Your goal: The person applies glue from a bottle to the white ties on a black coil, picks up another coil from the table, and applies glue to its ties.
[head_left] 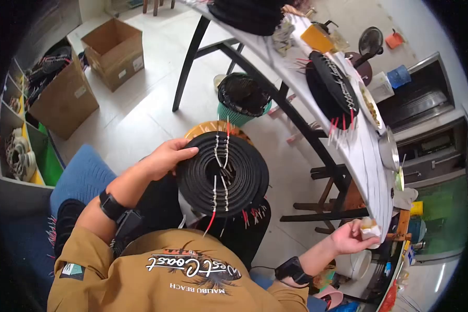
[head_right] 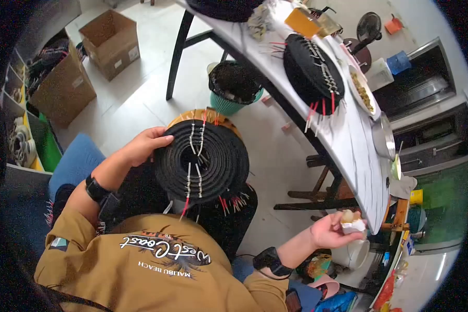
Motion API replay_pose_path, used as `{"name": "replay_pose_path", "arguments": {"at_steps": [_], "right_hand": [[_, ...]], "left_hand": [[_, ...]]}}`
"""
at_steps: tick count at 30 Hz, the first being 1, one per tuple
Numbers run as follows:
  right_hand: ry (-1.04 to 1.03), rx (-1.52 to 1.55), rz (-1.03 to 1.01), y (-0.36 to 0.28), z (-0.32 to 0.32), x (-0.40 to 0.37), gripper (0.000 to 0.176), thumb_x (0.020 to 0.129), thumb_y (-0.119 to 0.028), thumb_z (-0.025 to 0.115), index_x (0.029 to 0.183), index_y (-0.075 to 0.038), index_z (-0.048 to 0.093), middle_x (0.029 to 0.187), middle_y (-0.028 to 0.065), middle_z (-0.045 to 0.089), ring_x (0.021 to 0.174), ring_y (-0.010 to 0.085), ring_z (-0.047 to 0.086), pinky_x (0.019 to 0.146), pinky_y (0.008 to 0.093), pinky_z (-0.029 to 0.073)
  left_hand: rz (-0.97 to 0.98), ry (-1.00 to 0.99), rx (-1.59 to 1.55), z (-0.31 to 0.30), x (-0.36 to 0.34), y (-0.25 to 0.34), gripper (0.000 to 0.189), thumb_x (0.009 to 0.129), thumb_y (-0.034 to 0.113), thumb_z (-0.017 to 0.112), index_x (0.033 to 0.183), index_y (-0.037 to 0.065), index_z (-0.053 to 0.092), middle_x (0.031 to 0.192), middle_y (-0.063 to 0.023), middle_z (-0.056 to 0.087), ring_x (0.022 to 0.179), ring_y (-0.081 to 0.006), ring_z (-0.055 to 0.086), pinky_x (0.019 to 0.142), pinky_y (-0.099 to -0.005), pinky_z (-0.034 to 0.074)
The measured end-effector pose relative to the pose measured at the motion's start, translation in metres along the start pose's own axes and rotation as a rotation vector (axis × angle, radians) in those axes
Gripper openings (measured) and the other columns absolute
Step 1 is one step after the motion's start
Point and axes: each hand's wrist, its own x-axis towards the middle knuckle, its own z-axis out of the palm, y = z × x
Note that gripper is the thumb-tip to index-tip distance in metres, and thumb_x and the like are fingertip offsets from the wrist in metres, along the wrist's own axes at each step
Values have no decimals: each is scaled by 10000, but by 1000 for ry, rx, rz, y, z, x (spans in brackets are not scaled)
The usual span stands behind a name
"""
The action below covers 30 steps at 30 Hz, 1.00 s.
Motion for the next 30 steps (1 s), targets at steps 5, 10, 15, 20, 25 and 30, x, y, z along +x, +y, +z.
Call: {"name": "replay_pose_path", "arguments": {"at_steps": [5,10,15,20,25,30], "right_hand": [[145,-38,22,4,-1,-16,443,893,-400,507,1159,-49,458,959,121,580,550,112,439,404,201,297],[115,-13,90,11,-6,-24,410,912,-392,469,1185,-90,428,975,111,574,625,135,512,408,208,345],[26,-86,171,17,-14,-33,419,907,-402,467,1180,-87,427,948,98,577,605,125,543,451,211,429],[156,-25,219,24,-26,-39,402,889,-379,510,1172,-104,431,946,84,566,755,138,575,558,254,494],[28,7,275,26,-47,-40,398,888,-363,518,1170,-97,428,963,81,556,843,157,574,629,302,529],[71,-3,292,28,-53,-43,406,879,-364,531,1156,-89,422,969,79,555,858,153,567,666,271,509]], "left_hand": [[105,-118,-243,-9,-17,49,275,897,220,521,1099,33,533,938,-31,635,767,-88,624,597,-219,515],[351,-225,-356,23,-6,117,302,923,244,484,1134,29,501,1033,-71,610,897,-141,615,807,-285,503],[476,-210,-202,83,20,186,390,949,294,412,1210,7,454,1060,-72,598,911,-145,611,795,-315,512],[556,-66,-128,137,65,237,290,930,261,469,1129,56,518,923,-1,616,762,-92,617,625,-266,513],[469,150,172,161,116,263,247,918,247,489,1053,64,585,819,8,623,691,-88,606,594,-262,506],[428,125,318,175,163,273,302,891,241,535,1115,40,558,889,-42,625,705,-118,598,590,-287,501]]}}
